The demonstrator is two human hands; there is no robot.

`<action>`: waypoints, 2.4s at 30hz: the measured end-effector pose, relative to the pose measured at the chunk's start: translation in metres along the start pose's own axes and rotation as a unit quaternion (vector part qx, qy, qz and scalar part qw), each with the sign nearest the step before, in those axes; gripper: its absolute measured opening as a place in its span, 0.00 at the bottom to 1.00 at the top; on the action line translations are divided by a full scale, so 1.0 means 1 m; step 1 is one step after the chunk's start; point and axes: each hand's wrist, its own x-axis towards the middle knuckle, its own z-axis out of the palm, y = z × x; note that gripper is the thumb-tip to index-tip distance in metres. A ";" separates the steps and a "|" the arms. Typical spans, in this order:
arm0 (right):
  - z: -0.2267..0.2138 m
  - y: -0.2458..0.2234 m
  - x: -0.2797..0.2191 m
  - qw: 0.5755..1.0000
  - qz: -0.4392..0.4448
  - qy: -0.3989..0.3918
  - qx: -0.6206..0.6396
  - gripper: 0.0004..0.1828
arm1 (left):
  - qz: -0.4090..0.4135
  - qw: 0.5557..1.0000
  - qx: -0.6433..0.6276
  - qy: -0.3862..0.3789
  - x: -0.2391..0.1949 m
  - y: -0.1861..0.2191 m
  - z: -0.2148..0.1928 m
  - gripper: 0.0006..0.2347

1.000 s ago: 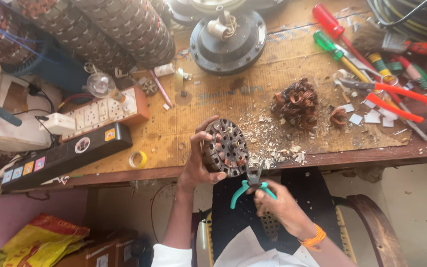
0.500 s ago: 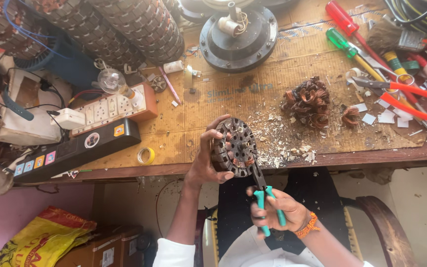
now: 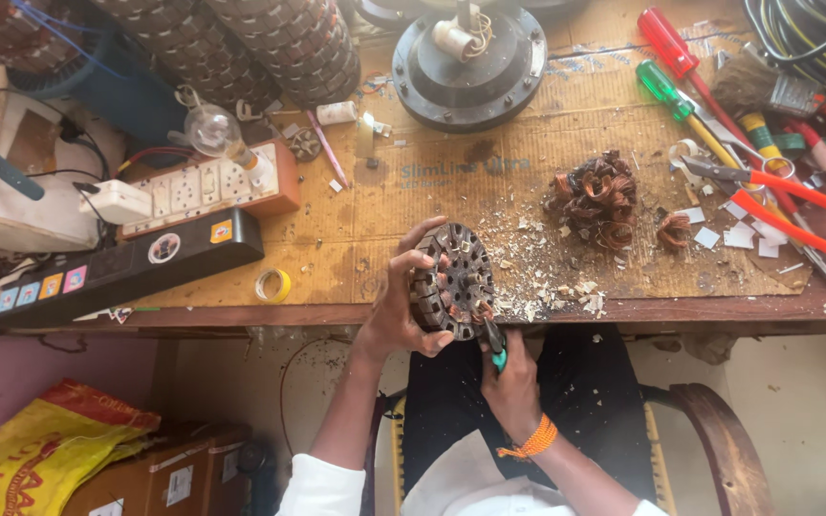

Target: The person uses pliers to cut and pull copper windings from a stator core. They switch between different pliers and use a hammer to tap the core, continuing to remove wire segments and debris from the slots.

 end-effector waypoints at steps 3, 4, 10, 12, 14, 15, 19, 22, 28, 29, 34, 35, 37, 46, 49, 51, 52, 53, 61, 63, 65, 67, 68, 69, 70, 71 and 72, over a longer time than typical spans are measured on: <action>-0.010 -0.003 -0.004 0.998 0.049 -0.042 0.028 0.14 | -0.040 0.999 -0.006 -0.007 -0.002 0.005 -0.005 0.39; -0.017 -0.006 -0.006 0.987 0.131 -0.081 0.040 0.14 | -0.030 1.000 -0.004 -0.008 -0.001 0.005 -0.006 0.39; -0.051 -0.048 0.006 0.946 0.095 -0.075 0.302 0.13 | 0.026 1.000 0.017 -0.003 0.006 -0.004 -0.002 0.39; -0.065 -0.060 0.022 0.932 0.120 -0.082 0.332 0.15 | 0.021 0.999 0.032 0.002 -0.001 -0.003 -0.005 0.39; -0.083 -0.067 0.046 0.884 0.193 -0.085 0.417 0.20 | 0.024 0.999 0.048 0.001 -0.003 0.000 -0.007 0.37; -0.087 -0.069 0.060 0.851 0.243 -0.076 0.459 0.19 | 0.015 0.999 0.041 0.002 -0.002 0.002 -0.006 0.37; -0.092 -0.070 0.101 0.692 0.269 -0.110 0.661 0.20 | -0.024 1.000 0.008 -0.001 0.003 0.009 -0.005 0.39; -0.090 -0.068 0.109 0.586 0.238 -0.143 0.761 0.27 | -0.092 0.995 -0.032 -0.008 0.003 0.012 -0.004 0.41; -0.100 -0.065 0.095 0.582 0.287 -0.151 0.746 0.32 | -0.052 0.998 0.009 -0.018 0.007 0.010 -0.011 0.49; -0.102 -0.065 0.090 0.599 0.286 -0.171 0.728 0.32 | -0.073 0.997 0.003 -0.024 0.006 0.009 -0.014 0.53; -0.122 -0.067 0.074 0.899 0.223 -0.225 0.301 0.27 | -0.145 0.986 0.024 -0.079 0.004 0.002 -0.020 0.54; -0.126 -0.067 0.069 0.935 0.205 -0.223 0.184 0.26 | -0.161 0.984 0.004 -0.070 0.002 0.001 -0.018 0.54; -0.131 -0.067 0.061 0.979 0.085 -0.179 0.050 0.25 | -0.059 0.997 0.012 -0.049 0.001 -0.004 -0.011 0.52; -0.109 -0.063 0.023 0.969 0.185 -0.163 0.010 0.26 | -0.018 0.998 0.065 0.002 0.001 -0.014 -0.004 0.49; -0.102 -0.063 0.022 0.967 0.159 -0.180 0.085 0.23 | -0.022 0.999 0.038 0.000 0.004 -0.011 -0.002 0.49; -0.101 -0.065 0.025 0.966 0.144 -0.179 0.118 0.22 | -0.042 0.999 0.010 -0.009 0.007 -0.008 -0.002 0.49; -0.100 -0.066 0.027 0.965 0.150 -0.177 0.124 0.22 | -0.058 0.998 -0.004 -0.015 0.007 -0.006 -0.003 0.48; -0.101 -0.067 0.030 0.963 0.156 -0.176 0.128 0.22 | -0.073 0.997 -0.018 -0.020 0.008 -0.004 -0.003 0.48; -0.111 -0.055 0.051 0.948 0.204 -0.234 0.072 0.22 | -0.062 0.997 0.001 -0.046 0.010 0.002 -0.003 0.49; -0.097 -0.053 0.045 0.955 0.187 -0.207 0.095 0.22 | -0.057 0.997 -0.011 -0.050 0.011 0.000 -0.002 0.49; -0.075 -0.055 0.032 0.966 0.153 -0.153 0.139 0.22 | 0.008 0.999 -0.009 -0.046 0.014 -0.005 0.000 0.51; -0.057 -0.056 0.019 0.975 0.139 -0.100 0.141 0.22 | 0.028 0.998 0.046 -0.034 0.011 -0.011 0.002 0.52; -0.055 -0.053 0.016 0.978 0.131 -0.075 0.143 0.21 | 0.037 0.996 0.075 -0.027 0.008 -0.013 0.002 0.53; -0.052 -0.052 0.013 0.981 0.130 -0.075 0.125 0.21 | -0.025 0.998 0.059 -0.026 0.003 -0.012 -0.001 0.52; -0.053 -0.050 0.012 0.983 0.128 -0.075 0.106 0.22 | -0.088 0.995 0.044 -0.024 -0.002 -0.012 -0.002 0.52; -0.056 -0.048 0.012 0.986 0.126 -0.071 0.088 0.22 | -0.147 0.988 0.027 -0.023 -0.004 -0.011 -0.004 0.51; -0.060 -0.045 0.016 0.984 0.126 -0.093 0.083 0.22 | -0.112 0.993 0.033 -0.027 -0.006 -0.010 -0.007 0.51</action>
